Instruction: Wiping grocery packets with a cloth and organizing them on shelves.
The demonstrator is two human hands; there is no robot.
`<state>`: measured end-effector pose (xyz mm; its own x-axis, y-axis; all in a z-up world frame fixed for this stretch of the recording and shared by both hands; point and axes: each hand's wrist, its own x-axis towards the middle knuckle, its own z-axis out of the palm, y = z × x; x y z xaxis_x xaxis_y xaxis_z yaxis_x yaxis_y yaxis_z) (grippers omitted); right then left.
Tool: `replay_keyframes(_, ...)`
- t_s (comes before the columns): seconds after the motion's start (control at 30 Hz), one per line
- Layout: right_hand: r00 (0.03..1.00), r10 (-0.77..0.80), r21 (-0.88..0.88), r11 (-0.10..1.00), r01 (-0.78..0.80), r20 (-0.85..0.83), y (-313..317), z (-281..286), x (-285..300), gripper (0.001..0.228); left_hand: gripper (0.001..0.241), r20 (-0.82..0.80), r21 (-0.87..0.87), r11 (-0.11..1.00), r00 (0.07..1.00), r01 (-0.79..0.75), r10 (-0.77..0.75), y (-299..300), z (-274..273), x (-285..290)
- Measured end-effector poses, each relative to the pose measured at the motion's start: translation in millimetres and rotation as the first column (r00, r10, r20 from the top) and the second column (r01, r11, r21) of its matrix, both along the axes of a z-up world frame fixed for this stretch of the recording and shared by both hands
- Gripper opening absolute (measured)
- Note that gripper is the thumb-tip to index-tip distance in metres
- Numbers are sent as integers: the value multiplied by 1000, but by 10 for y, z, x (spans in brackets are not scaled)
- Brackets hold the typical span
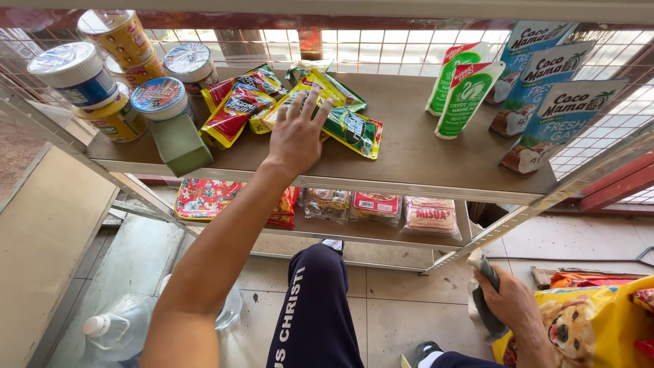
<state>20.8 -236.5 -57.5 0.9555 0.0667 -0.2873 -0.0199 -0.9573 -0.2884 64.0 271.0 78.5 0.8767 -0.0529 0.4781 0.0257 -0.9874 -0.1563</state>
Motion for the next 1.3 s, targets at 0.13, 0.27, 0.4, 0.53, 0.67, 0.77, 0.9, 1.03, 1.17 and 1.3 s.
replay_keyframes(0.13, 1000, -16, 29, 999, 17, -14, -23, 26, -28, 34, 42, -46, -1, 1000, 999, -1, 1, -82, -40, 206)
replay_keyframes(0.27, 1000, -3, 19, 1000, 3, 0, -75, -37, -20, 34, 38, 70, 58, 997, 997, -42, 38, -240, -103, 184)
replay_keyframes(0.4, 999, -13, -3, 1000, 13, -40, -40, -28, 24, 34, 47, -144, -68, 985, 978, -159, 148, -207, -154, 289)
replay_keyframes(0.53, 999, -28, -3, 1000, 28, -39, -49, 16, 57, 35, 44, -106, -91, 976, 976, -199, 189, -115, -144, 281)
replay_keyframes(0.67, 998, -50, -5, 999, 50, -35, -112, 86, 84, 36, 41, -55, -125, 961, 969, -246, 241, -15, -103, 289)
replay_keyframes(0.77, 996, -67, -11, 998, 67, -50, -195, 108, 9, 36, 38, -41, -147, 950, 961, -276, 273, 41, -144, 233)
replay_keyframes(0.9, 995, -72, -10, 997, 72, -71, -221, 128, -52, 37, 36, -31, -160, 935, 948, -318, 317, 175, -190, 134)
replay_keyframes(1.03, 996, -71, 8, 997, 72, -61, -200, 179, -88, 37, 36, 10, -164, 922, 934, -352, 358, 282, -199, 106)
replay_keyframes(1.17, 999, -46, 29, 999, 46, -19, -155, 236, -81, 40, 28, 150, -155, 948, 942, -277, 300, 386, -272, 116)
replay_keyframes(1.3, 998, -51, 35, 998, 52, -23, -125, 277, -89, 38, 16, 244, -217, 961, 944, -169, 221, 151, -79, 43)
